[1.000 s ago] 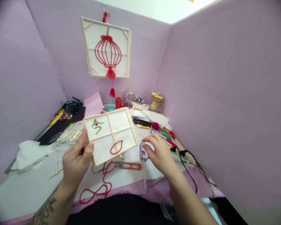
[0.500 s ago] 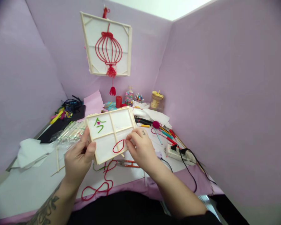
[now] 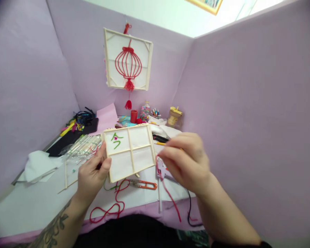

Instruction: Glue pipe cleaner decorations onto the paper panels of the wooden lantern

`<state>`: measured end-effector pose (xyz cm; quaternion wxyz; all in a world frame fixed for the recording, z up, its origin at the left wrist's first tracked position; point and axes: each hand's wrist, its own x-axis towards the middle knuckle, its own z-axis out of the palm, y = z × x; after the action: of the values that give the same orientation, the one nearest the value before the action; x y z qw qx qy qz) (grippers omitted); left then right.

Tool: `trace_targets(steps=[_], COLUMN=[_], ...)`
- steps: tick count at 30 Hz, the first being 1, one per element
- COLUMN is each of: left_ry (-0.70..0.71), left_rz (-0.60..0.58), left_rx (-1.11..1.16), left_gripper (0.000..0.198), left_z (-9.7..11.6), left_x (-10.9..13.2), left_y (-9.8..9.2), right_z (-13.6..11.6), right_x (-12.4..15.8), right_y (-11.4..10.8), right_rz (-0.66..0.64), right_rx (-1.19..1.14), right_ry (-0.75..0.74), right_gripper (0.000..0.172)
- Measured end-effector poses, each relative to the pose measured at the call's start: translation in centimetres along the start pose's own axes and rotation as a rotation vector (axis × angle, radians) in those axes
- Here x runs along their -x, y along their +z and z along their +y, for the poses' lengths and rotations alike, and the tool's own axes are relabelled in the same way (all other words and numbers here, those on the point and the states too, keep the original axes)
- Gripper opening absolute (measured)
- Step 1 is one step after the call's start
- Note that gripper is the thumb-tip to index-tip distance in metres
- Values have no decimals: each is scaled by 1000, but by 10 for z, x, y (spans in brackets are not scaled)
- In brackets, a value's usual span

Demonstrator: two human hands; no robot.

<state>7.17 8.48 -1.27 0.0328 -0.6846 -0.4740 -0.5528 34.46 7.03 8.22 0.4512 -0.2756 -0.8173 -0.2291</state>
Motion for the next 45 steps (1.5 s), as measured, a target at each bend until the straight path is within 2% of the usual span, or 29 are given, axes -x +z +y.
trace_targets(steps=[3,6,8,18,26,30,36,42,45], left_ry=[1,-5,-2,14,-25,-19,5,1,-17], left_rz=[-19,-27,-18,-41,-57,-50,-29,-30,-41], left_rx=[20,28,25,22,10,0,25,9,2], left_gripper=[47,46,45,43,43,43,43,43,44], left_z=[-1,-3,-3,1,3,2,1,1,1], left_x=[1,3,4,4,4,4,4,4,4], left_y=[0,1,1,0,0,0,2,1,1], right_z=[11,24,31,45,48,51,38,7,0], right_x=[-28,-40,-42,-50,-49,-47,-37,-13,-7], right_y=[35,65,75,87,92,95,89,82,86], right_rz=[-187,-269,-286,-354,-339,-292,-39,-48,-33], right_rx=[-53,-39,-36,-54,-57,-95,-181,-162,-180], right_ry=[-224,-294,-300,-313,-298,-264,-89,37,190], right_gripper=[14,14,15,19,19,16,17,19,14])
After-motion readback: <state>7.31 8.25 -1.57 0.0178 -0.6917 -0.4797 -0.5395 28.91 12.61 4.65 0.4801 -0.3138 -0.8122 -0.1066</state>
